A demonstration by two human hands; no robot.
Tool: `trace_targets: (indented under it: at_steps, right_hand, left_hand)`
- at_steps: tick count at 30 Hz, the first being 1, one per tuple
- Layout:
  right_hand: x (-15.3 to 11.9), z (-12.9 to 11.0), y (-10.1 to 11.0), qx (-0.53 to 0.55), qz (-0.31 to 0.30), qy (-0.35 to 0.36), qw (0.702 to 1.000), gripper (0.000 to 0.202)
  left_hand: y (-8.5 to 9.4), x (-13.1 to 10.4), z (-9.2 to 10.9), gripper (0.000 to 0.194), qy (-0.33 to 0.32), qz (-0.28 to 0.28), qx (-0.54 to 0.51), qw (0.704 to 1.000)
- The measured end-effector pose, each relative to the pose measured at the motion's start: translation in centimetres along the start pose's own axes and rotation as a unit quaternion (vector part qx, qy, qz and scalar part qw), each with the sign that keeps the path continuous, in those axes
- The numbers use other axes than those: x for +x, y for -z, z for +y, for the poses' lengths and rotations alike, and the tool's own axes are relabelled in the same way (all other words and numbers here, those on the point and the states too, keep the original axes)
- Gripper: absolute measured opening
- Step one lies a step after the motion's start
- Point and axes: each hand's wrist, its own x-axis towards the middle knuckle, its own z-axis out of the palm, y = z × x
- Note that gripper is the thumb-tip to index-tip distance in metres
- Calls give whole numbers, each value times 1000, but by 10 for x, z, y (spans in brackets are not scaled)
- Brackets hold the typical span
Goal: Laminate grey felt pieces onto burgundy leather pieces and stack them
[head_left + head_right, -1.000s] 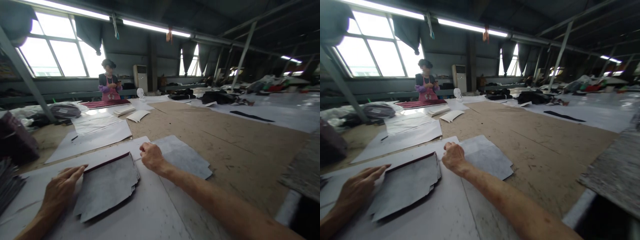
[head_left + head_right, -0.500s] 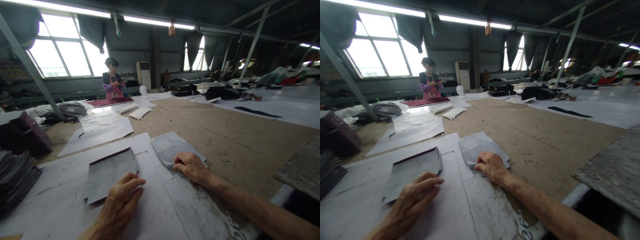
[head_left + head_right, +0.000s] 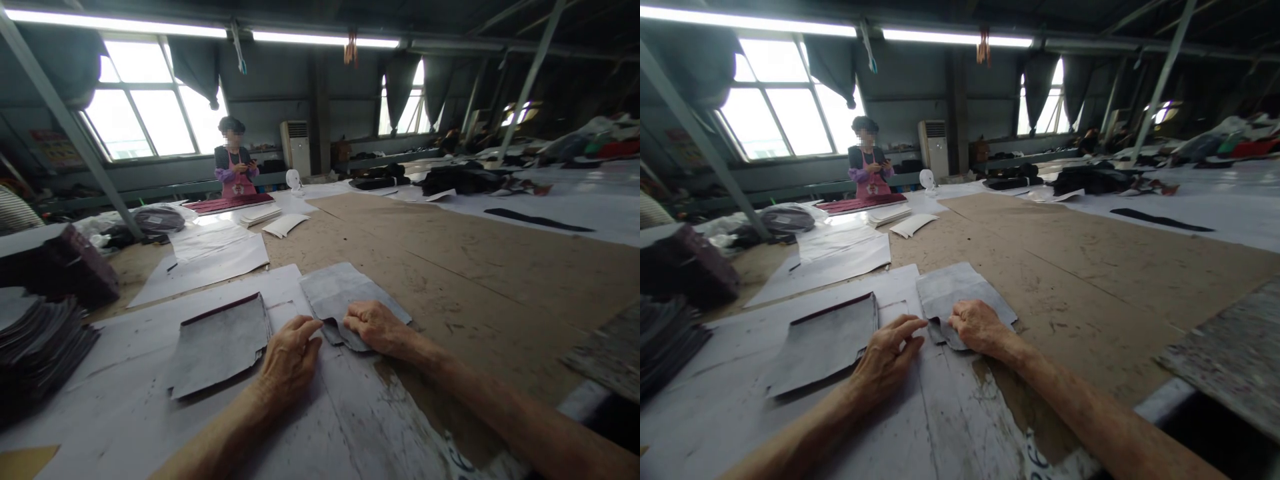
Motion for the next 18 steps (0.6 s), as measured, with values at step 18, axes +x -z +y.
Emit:
trace_targets:
  at_steps: [18]
  right_hand:
    - [3, 29, 38, 170, 36, -90, 981, 33]
  left_hand:
    - [-18, 22, 9, 27, 47, -15, 140, 989]
